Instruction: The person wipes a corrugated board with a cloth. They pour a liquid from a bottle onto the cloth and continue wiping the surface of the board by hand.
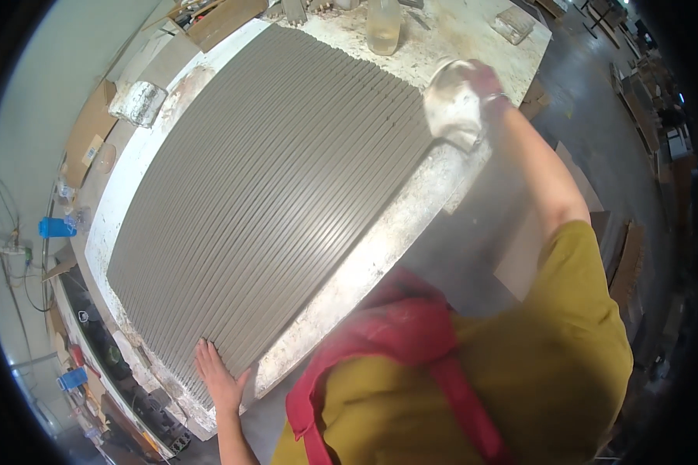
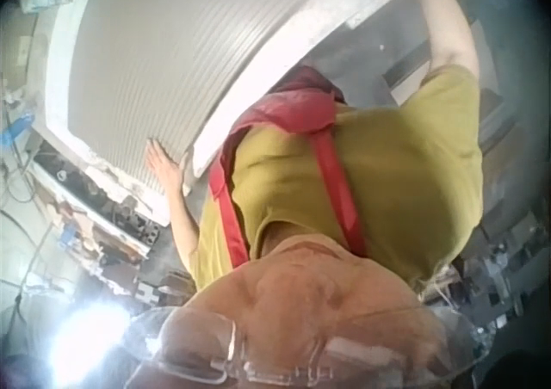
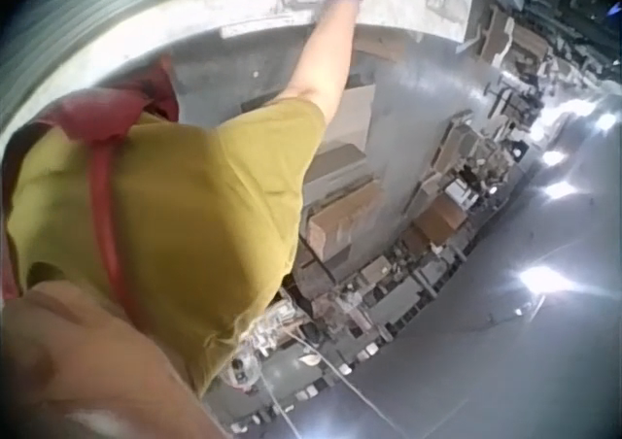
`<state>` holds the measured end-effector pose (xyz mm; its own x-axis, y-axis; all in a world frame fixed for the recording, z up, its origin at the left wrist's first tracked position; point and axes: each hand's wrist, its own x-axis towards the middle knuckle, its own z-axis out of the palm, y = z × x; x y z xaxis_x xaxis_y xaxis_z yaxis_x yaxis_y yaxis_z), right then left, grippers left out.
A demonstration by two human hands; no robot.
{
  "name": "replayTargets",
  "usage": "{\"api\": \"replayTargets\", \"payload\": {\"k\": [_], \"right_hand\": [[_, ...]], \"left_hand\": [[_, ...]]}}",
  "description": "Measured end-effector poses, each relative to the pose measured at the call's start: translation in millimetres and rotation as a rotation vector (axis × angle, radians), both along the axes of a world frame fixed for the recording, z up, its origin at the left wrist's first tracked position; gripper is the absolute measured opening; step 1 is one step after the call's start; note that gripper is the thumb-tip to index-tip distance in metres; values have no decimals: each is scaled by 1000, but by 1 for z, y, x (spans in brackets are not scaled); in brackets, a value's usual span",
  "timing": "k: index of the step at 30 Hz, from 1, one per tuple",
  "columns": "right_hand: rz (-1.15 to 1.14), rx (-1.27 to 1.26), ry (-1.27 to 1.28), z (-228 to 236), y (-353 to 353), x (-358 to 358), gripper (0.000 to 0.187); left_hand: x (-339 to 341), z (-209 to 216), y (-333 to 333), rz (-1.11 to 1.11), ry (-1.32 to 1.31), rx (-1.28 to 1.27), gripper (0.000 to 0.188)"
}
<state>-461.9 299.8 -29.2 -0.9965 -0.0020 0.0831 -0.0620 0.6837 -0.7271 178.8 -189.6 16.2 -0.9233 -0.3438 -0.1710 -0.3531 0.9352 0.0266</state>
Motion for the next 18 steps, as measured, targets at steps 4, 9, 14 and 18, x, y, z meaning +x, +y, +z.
{"api": "replayTargets", "payload": {"k": [4, 9, 14, 18], "right_hand": [[4, -1420, -427, 19, 60, 11, 39], [-87, -1357, -263, -9, 58, 64, 39], [-133, -1367, -242, -21, 40, 79, 39], [-157, -1399, -245, -25, 31, 77, 39]], "left_hand": [[-16, 34, 11, 56, -92, 127, 102], [-118, 68, 36, 134, 71, 293, 55], [-284, 63, 56, -243, 261, 329, 47], [-428, 72, 91, -206, 347, 688, 44]]}}
